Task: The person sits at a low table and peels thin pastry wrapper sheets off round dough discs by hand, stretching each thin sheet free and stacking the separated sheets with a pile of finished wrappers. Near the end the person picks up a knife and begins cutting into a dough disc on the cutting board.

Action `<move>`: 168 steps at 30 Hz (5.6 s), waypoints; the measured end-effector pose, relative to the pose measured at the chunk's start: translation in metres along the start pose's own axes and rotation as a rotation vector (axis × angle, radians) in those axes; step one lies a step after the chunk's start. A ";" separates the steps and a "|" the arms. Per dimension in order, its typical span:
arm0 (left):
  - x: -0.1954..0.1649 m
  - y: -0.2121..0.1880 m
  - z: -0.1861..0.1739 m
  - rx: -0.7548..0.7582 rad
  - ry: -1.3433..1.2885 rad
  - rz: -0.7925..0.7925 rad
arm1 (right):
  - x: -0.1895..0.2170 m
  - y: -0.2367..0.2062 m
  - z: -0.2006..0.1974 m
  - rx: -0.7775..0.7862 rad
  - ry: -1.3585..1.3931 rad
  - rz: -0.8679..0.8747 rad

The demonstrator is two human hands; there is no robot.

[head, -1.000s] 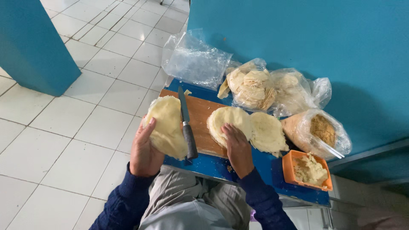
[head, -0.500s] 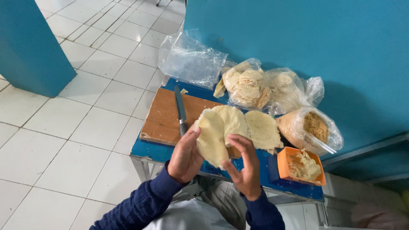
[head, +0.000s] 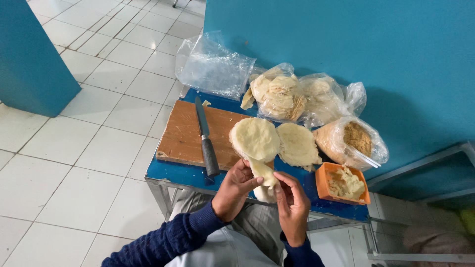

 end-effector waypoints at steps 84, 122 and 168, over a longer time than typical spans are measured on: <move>-0.002 -0.016 -0.005 0.026 0.802 0.193 | -0.054 -0.023 0.019 0.019 0.076 0.297; -0.148 -0.029 -0.034 -0.338 0.078 0.388 | -0.062 0.098 0.068 0.190 -0.469 -0.270; 0.001 -0.020 -0.014 -0.030 0.689 0.136 | -0.040 -0.001 0.016 0.176 0.401 0.438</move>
Point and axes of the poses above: each hand's wrist, its own y-axis towards the middle knuckle, its own z-axis out of the palm, x = y × z, the point moved 6 cm from there along y, towards the middle knuckle, and after that the axes turned 1 degree about z, right-handed, at the moved point
